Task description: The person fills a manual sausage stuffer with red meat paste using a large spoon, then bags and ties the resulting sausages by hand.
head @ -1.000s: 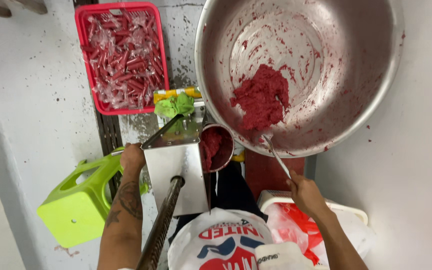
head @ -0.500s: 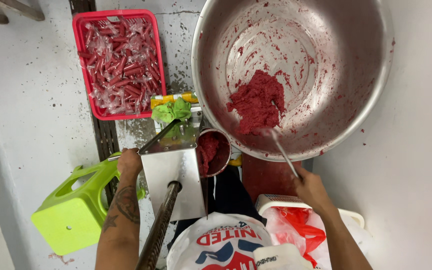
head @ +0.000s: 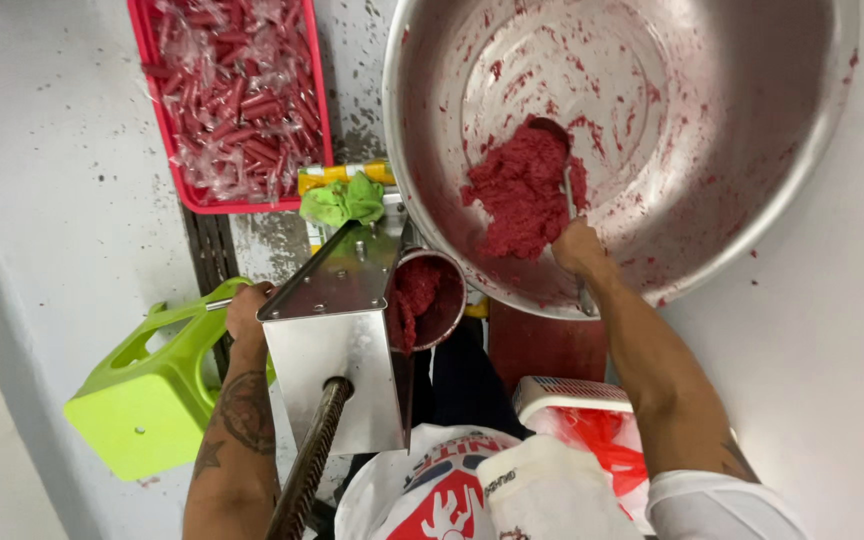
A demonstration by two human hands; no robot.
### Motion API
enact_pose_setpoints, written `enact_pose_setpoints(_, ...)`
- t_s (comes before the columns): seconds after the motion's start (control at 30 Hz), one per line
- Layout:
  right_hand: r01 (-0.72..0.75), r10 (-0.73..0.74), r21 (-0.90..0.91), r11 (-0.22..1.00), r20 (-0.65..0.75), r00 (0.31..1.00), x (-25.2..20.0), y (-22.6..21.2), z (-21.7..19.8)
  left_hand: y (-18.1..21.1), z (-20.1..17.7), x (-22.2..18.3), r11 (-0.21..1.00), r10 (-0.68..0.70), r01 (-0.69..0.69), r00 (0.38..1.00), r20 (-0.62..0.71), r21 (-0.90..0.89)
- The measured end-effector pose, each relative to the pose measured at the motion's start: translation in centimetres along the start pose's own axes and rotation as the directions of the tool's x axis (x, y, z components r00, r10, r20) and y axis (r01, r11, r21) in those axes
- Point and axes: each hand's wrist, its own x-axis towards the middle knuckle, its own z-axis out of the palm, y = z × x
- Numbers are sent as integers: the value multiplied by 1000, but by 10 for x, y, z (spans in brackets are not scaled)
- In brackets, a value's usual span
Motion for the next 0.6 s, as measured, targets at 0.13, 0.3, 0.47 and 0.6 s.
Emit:
enact_pose_setpoints(0.13,-114,143,-184,976,152,978,35,26,7,13,-14,-8,1000,12,-11,999,-51,18)
enact_pose_setpoints(0.3,99,-3,-264,959,342,940,-72,-51,-68,23,-23,-22,999,17,-19,999,-49,-34)
enact_pose_setpoints(0.47,919,-628,-258,299,671,393,-83,-29,-65,23,-20,-21,999,31,-32,998,-59,-26)
enact_pose_setpoints(0.6,-275,19,312,910,629,778,-121,-55,-96,15,-11,-12,998,29,-32,998,-60,-46)
